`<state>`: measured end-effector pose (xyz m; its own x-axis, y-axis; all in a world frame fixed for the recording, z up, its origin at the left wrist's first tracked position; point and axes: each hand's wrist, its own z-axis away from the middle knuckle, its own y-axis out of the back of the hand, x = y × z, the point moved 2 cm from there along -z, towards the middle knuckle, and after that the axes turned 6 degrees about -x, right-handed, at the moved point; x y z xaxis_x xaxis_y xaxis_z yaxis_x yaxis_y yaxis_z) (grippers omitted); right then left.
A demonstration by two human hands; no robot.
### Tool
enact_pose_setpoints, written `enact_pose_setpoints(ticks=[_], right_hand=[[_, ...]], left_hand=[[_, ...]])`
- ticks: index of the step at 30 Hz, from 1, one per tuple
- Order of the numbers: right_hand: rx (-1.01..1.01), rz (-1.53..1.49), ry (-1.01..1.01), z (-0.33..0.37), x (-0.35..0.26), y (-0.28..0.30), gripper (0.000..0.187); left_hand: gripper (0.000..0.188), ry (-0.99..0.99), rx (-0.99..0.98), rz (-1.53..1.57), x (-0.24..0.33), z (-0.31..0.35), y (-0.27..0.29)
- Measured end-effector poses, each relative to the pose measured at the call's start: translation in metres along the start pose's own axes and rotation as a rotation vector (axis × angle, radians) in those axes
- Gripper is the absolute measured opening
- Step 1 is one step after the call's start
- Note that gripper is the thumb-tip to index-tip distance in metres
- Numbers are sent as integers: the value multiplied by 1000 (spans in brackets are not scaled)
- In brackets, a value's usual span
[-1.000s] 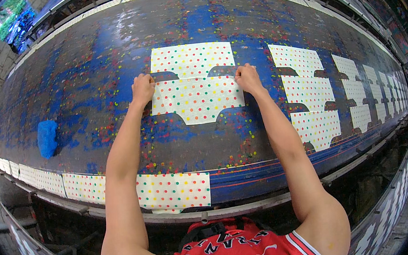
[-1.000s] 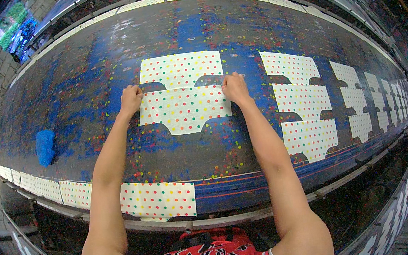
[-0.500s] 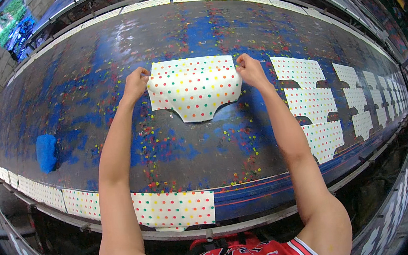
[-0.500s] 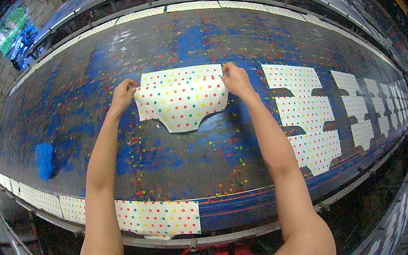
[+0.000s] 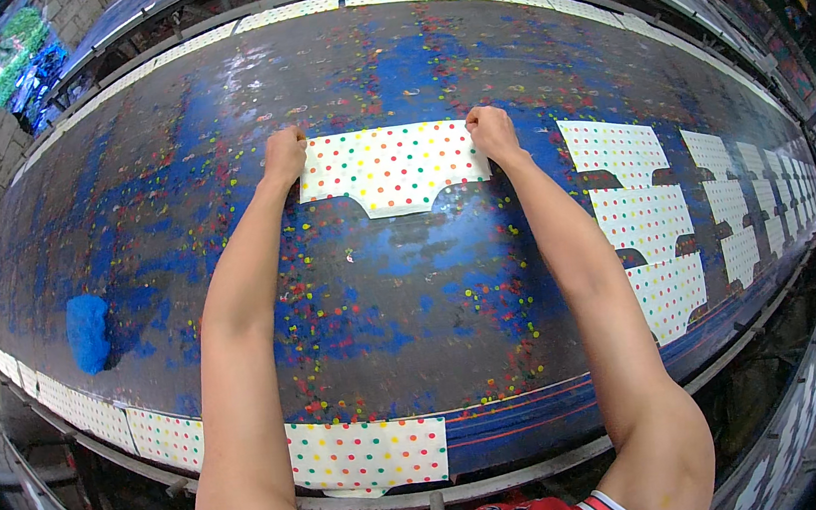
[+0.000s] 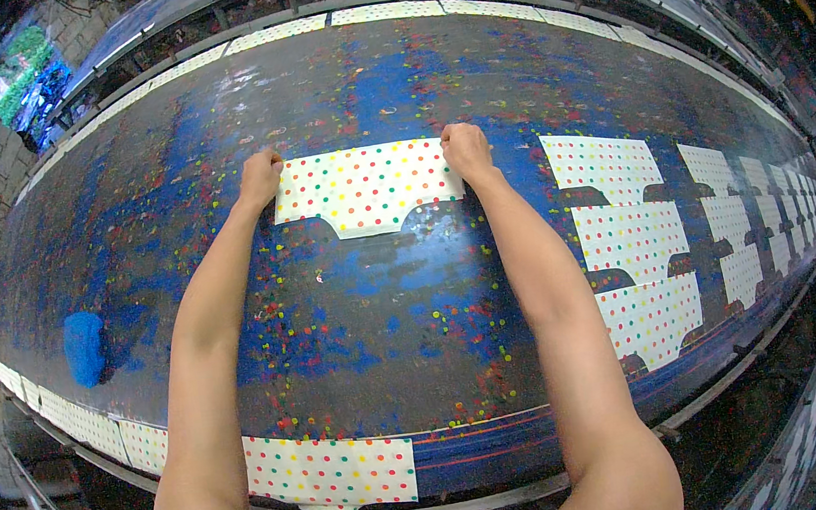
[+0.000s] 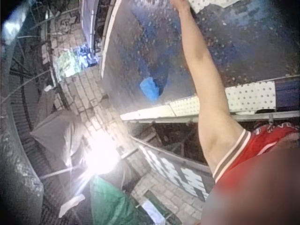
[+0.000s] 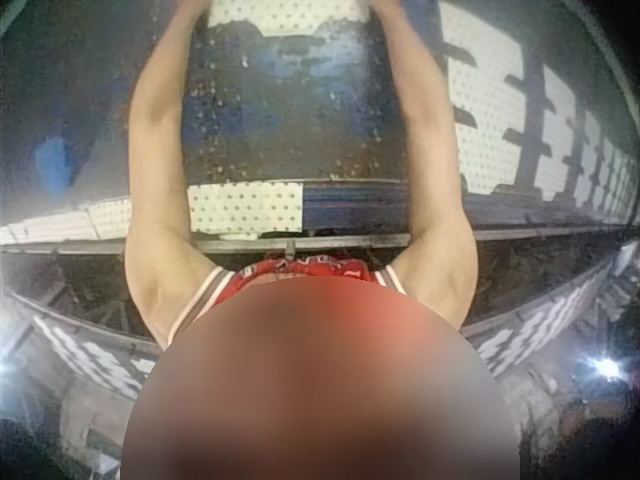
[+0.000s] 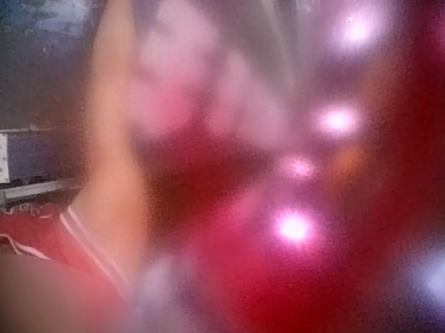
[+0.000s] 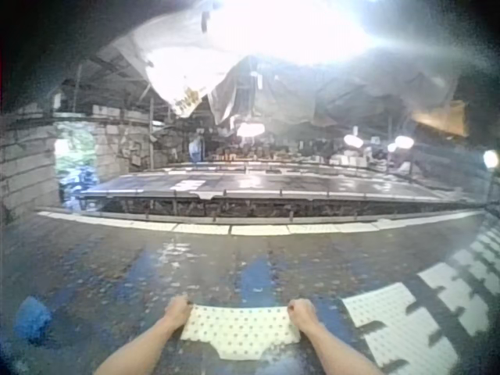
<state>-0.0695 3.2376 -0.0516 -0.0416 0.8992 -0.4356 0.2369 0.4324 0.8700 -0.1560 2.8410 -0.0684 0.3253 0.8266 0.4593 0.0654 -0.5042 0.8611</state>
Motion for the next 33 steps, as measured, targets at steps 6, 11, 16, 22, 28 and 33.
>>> enact_pose_setpoints(ticks=[6, 11, 16, 22, 28, 33], right_hand=[[6, 24, -21, -8, 5, -5, 11], [-44, 32, -125, -12, 5, -9, 12], [43, 226, -83, -5, -4, -12, 17], [24, -90, -26, 19, -36, 45, 10], [245, -329, 93, 81, -57, 154, 6], [281, -408, 154, 159, -61, 230, 6]], left_hand=[[12, -43, -58, -48, -7, -10, -5], [16, -63, -5, -234, 7, -1, 3], [13, 25, -71, 134, 36, 27, 21], [5, -47, 57, 446, 71, 73, 72], [5, -87, 179, 533, 107, 129, 135], [11, -149, 204, 596, 164, 186, 158]])
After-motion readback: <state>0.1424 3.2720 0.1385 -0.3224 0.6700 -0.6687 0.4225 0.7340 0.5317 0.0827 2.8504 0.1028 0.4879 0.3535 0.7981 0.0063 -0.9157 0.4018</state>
